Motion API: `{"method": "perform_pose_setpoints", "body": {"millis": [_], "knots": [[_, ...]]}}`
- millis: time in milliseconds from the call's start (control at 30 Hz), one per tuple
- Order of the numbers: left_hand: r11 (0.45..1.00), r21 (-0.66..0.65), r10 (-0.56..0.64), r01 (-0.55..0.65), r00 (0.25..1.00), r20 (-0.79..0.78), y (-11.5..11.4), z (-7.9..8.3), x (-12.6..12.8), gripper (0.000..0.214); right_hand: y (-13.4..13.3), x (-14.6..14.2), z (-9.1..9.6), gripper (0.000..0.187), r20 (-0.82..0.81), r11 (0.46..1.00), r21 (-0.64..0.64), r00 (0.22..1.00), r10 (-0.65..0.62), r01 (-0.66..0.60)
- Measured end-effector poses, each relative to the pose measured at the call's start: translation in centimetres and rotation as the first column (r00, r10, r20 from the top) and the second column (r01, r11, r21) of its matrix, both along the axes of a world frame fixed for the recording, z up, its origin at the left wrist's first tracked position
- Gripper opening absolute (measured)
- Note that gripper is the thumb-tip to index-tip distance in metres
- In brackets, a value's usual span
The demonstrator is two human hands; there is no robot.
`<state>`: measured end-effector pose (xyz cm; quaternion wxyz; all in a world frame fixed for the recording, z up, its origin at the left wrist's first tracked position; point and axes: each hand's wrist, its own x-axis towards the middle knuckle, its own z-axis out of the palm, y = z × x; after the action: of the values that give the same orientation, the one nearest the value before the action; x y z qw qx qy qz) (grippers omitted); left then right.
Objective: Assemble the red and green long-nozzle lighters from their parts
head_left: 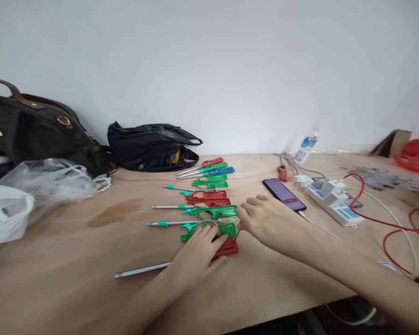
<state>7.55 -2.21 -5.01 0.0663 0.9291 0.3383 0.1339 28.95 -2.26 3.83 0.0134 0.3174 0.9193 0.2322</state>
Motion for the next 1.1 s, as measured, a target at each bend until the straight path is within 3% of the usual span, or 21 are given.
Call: {"method": "perform_pose_setpoints", "body": {"millis": [133, 267, 433, 700, 900, 1100], "knots": [[1.000, -0.028, 0.012, -0.013, 0.999, -0.052, -0.1, 0.3, 0.1, 0.036, -0.3, 0.2, 0.4, 0.013, -0.028, 0.994, -0.059, 0.995, 0.091, -0.092], [0.999, -0.035, 0.010, -0.012, 0.998, -0.068, -0.1, 0.3, 0.1, 0.037, -0.6, -0.5, 0.5, 0.016, -0.081, 0.992, -0.024, 0.989, 0.122, -0.125], [1.000, -0.012, 0.010, -0.011, 0.999, -0.048, -0.1, 0.0, 0.0, 0.034, -1.2, -1.3, 0.8, 0.015, -0.071, 0.998, 0.045, 0.997, 0.036, -0.033], [1.000, -0.017, 0.014, -0.015, 0.997, -0.075, -0.1, 0.2, 0.0, 0.033, -1.2, 0.0, 0.3, 0.009, -0.017, 0.997, 0.025, 0.997, -0.078, 0.079], [1.000, -0.011, 0.000, 0.000, 0.999, -0.044, 0.0, 0.0, -0.2, 0.034, -0.4, 0.9, 0.6, 0.017, -0.151, 0.990, -0.121, 0.987, 0.053, -0.072], [1.000, -0.014, 0.007, -0.008, 0.998, -0.056, -0.1, 0.2, -0.1, 0.036, 0.2, 0.5, 0.6, 0.016, -0.140, 0.989, -0.080, 0.984, 0.111, -0.123]]}}
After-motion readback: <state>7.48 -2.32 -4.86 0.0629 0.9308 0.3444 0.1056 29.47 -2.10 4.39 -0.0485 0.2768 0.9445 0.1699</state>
